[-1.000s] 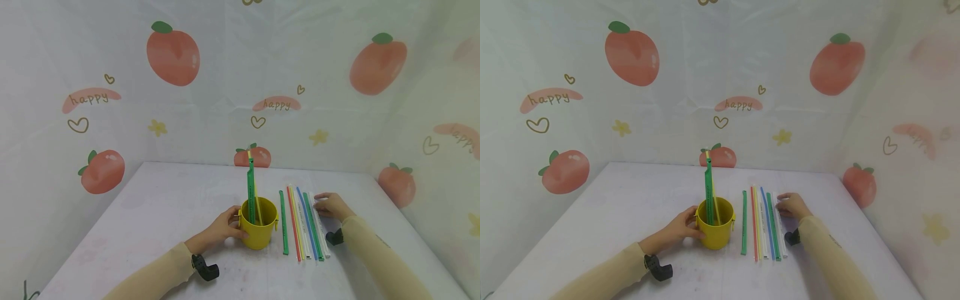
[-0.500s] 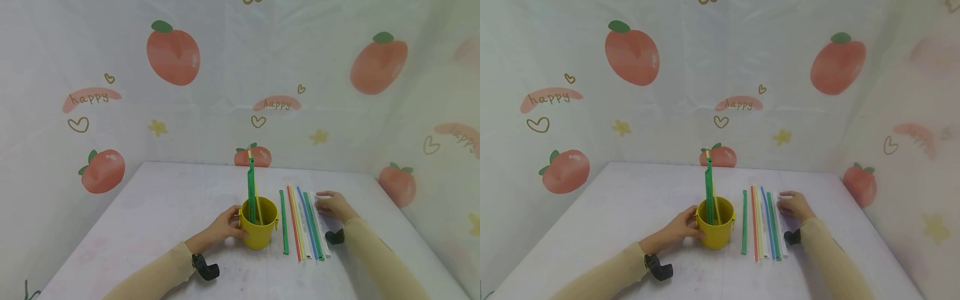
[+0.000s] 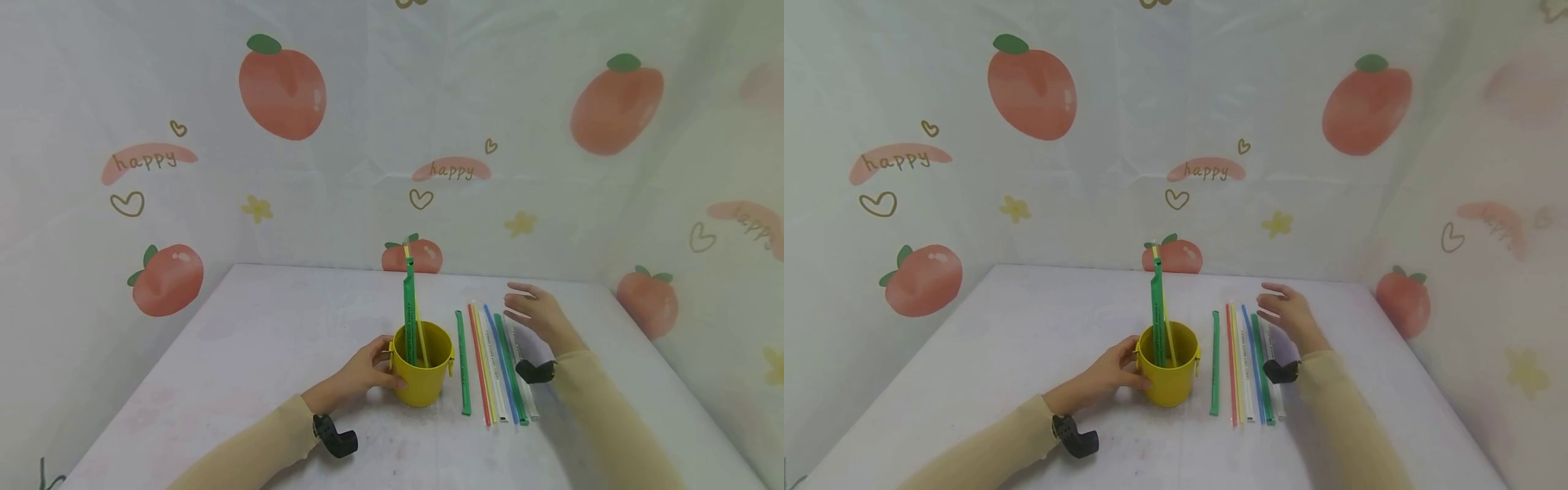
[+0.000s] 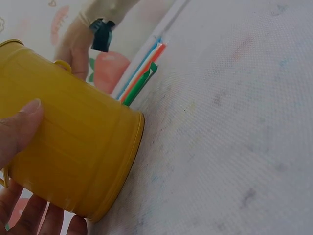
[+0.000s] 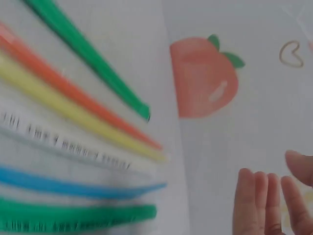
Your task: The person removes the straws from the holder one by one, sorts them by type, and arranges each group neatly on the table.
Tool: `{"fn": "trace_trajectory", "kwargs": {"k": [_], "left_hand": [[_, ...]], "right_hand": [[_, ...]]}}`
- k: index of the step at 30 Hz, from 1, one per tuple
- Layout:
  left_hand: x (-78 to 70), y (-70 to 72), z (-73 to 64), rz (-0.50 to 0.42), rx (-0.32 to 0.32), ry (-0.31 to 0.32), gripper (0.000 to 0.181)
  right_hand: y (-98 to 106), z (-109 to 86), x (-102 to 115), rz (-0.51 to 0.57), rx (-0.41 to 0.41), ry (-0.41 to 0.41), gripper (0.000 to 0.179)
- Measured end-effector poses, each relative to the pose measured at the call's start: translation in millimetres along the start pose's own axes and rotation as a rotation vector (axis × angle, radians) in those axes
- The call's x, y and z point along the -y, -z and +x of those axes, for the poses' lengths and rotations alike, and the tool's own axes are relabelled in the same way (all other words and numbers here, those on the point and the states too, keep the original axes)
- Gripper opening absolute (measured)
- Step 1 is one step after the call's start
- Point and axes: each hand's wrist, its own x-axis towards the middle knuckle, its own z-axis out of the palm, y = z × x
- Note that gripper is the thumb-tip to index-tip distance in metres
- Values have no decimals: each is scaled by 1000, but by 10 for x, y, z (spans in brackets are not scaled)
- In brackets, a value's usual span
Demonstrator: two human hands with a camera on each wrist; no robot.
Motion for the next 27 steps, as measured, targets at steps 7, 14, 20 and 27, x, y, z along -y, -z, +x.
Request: {"fn": "trace_trajectory", "kwargs": {"k": [7, 14, 20, 27], "left_hand": [[2, 4, -7, 17, -3, -6, 68], [9, 2, 1, 16, -13, 7, 68], [20, 3, 4, 13, -7, 3, 69], [10, 8, 7, 10, -2, -2, 70]], "right_hand": [[-305, -23, 115, 71, 48, 149, 48], [-663, -109, 291, 140, 64, 195, 40], [-968, -220, 406, 165, 110, 246, 41], [-1289, -319, 427, 77, 149, 322, 42]]}}
